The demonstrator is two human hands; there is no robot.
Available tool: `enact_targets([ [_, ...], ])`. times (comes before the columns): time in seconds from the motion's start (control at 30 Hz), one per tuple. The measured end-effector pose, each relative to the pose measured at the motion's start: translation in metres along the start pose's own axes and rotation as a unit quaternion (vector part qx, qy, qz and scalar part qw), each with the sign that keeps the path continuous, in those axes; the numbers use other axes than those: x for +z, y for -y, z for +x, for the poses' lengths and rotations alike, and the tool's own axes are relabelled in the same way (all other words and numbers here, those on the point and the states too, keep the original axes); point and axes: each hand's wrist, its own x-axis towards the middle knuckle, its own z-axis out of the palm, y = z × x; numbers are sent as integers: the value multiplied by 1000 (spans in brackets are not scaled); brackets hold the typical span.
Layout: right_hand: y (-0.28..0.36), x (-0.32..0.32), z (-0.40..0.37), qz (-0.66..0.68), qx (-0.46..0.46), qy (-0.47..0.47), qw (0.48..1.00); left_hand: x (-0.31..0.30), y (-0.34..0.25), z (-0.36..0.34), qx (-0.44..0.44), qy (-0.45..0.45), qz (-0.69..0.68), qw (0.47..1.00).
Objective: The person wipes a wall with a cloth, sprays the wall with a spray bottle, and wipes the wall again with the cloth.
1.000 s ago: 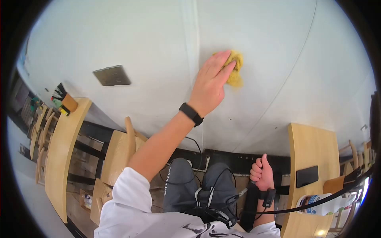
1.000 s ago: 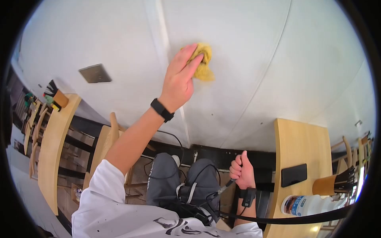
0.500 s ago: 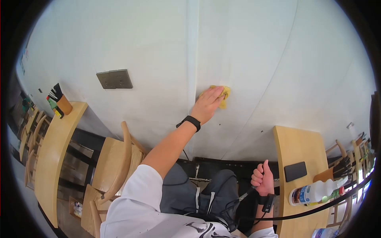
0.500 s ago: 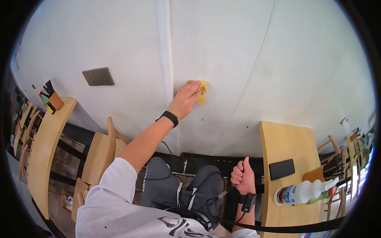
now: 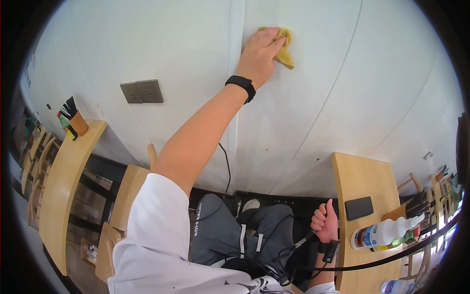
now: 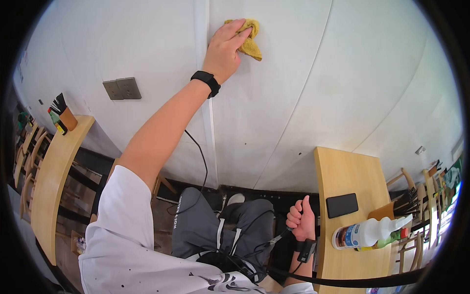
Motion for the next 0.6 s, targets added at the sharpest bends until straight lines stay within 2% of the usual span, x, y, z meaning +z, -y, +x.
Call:
enact_targets([
  [0.07, -1, -6, 2, 11, 4, 8, 1000, 5, -2, 0, 21, -26, 15, 999],
  [0.2, -7, -7, 21, 18, 32, 1, 999, 17, -2, -16, 13, -6, 0, 1000],
  [0.27, -9, -10, 26, 21, 45, -3, 999, 27, -11, -47, 67, 60, -31, 995],
  [0.33, -11, -14, 31, 31, 40, 9, 999, 35, -26, -85, 65, 91, -53, 992],
  [0.47, -17, -22, 35, 45, 50, 17, 998, 51, -52, -175, 65, 216, -38, 974],
  [0.5, -17, -23, 36, 45, 53, 28, 997, 50, -55, -186, 67, 214, -37, 974],
  [0.57, -15, -25, 36, 45, 56, 37, 997, 44, -61, -196, 88, 286, -41, 953],
  [0.6, -14, -25, 37, 42, 52, 45, 997, 46, -60, -196, 70, 296, -55, 951],
])
